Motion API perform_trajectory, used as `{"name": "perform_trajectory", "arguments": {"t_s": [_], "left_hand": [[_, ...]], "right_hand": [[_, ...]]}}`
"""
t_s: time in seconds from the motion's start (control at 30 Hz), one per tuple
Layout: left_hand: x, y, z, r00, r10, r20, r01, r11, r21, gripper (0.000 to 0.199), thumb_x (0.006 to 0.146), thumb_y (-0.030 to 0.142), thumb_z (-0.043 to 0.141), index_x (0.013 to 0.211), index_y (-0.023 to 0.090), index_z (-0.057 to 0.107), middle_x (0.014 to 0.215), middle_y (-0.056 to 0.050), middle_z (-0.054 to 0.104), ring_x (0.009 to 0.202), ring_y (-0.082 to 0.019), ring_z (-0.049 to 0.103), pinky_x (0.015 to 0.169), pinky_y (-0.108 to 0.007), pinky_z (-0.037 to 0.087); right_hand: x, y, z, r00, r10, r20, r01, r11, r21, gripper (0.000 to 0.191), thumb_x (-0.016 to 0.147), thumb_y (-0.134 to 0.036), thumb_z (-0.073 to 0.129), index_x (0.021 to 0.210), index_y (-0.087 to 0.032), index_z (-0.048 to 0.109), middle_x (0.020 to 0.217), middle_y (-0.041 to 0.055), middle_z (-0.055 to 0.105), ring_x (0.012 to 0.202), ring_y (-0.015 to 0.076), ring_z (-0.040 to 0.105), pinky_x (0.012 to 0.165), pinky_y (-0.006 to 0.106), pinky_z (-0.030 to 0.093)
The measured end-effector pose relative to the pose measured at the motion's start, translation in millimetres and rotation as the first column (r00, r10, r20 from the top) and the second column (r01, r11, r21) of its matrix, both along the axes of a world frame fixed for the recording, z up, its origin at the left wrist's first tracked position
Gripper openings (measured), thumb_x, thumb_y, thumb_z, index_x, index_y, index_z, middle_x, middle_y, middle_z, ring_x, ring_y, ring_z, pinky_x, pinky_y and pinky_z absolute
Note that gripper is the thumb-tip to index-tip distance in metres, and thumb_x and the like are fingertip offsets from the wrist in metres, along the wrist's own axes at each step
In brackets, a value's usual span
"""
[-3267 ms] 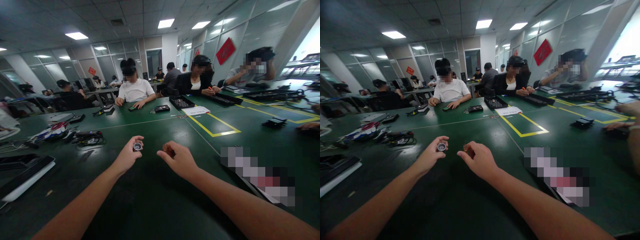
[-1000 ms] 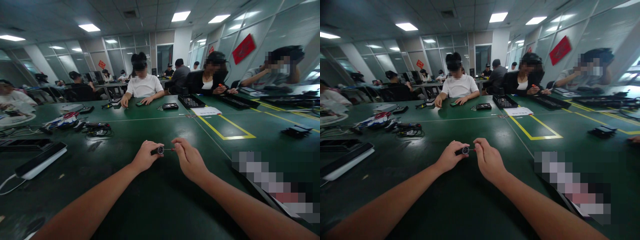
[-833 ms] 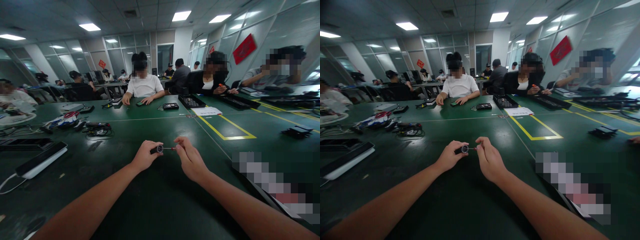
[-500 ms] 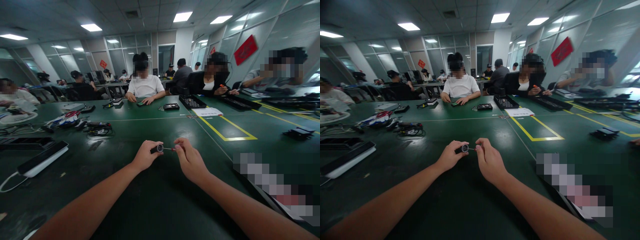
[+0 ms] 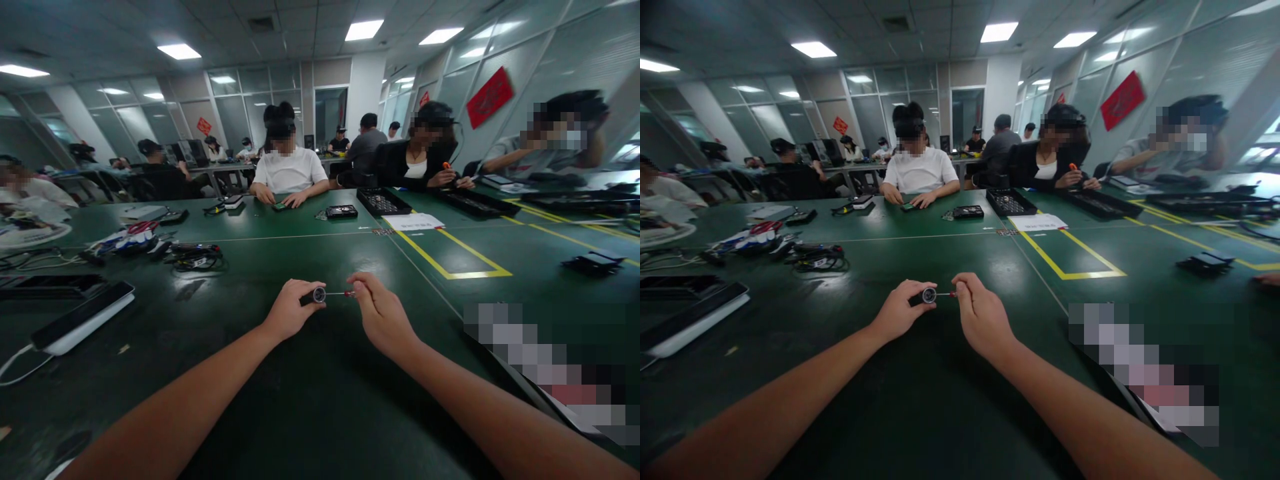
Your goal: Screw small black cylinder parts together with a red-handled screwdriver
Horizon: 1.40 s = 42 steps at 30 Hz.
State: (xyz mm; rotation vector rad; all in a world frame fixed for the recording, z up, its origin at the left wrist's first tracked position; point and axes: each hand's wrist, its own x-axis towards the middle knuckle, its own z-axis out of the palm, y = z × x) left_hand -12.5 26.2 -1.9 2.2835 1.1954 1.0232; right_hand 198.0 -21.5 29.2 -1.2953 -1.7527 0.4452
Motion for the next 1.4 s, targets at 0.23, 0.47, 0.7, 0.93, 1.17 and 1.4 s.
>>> {"name": "perform_trajectory", "arguments": {"t_s": [0.23,0.47,0.7,0.93,1.17,1.4], "left_hand": [[-1,2,-1.8,0.999,0.027,0.028,-0.026,0.999,-0.045,0.038,0.083,0.021,0.076,0.120,0.028,0.067,0.113,-0.003,0.070,0.108,-0.025,0.060,0.097,-0.043,0.044],[-3,-1,3.1,0.990,-0.020,-0.138,0.029,0.997,0.065,0.033,0.087,0.025,0.072,0.119,0.030,0.067,0.115,-0.002,0.070,0.113,-0.024,0.059,0.117,-0.057,0.023],[-6,4,-1.5,0.992,0.053,-0.119,-0.049,0.998,0.032,0.035,0.086,0.029,0.074,0.120,0.030,0.067,0.116,-0.003,0.070,0.112,-0.025,0.059,0.113,-0.056,0.028],[-3,2,-0.3,0.990,0.068,-0.120,-0.068,0.998,0.007,0.036,0.084,0.029,0.077,0.118,0.029,0.068,0.113,-0.003,0.070,0.109,-0.025,0.060,0.114,-0.055,0.025],[-4,1,1.0,0.991,0.064,-0.114,-0.067,0.998,-0.015,0.035,0.084,0.030,0.076,0.118,0.029,0.068,0.115,-0.003,0.070,0.111,-0.026,0.060,0.114,-0.057,0.024],[-4,0,2.7,0.999,0.047,-0.014,-0.048,0.998,-0.033,0.033,0.086,0.029,0.073,0.118,0.025,0.066,0.115,-0.005,0.069,0.110,-0.026,0.060,0.109,-0.050,0.037]], "right_hand": [[-1,2,-1.1,0.993,0.026,-0.114,-0.027,1.000,-0.007,0.016,0.095,-0.036,0.051,0.093,-0.022,0.057,0.082,0.0026,0.064,0.074,0.0189,0.061,0.067,0.032,0.045],[3,22,-14.0,0.847,-0.076,-0.527,-0.052,0.973,-0.224,0.040,0.095,-0.056,0.046,0.087,-0.019,0.060,0.075,0.0045,0.064,0.066,0.0192,0.061,0.063,0.035,0.051],[5,25,-19.5,0.839,-0.131,-0.527,0.034,0.981,-0.190,0.037,0.094,-0.055,0.048,0.087,-0.021,0.059,0.072,0.0021,0.062,0.064,0.0178,0.059,0.061,0.033,0.049],[2,14,-7.1,0.927,-0.089,-0.366,0.047,0.991,-0.122,0.035,0.097,-0.051,0.045,0.088,-0.021,0.059,0.072,0.0015,0.063,0.067,0.0180,0.059,0.065,0.032,0.046],[6,13,-6.3,0.933,-0.182,-0.312,0.159,0.983,-0.096,0.033,0.099,-0.048,0.042,0.088,-0.022,0.059,0.073,0.0017,0.063,0.068,0.0189,0.058,0.064,0.033,0.043],[8,14,-7.0,0.930,-0.190,-0.313,0.179,0.982,-0.063,0.032,0.099,-0.049,0.042,0.092,-0.023,0.059,0.076,0.0021,0.063,0.071,0.0204,0.059,0.065,0.033,0.043]]}}
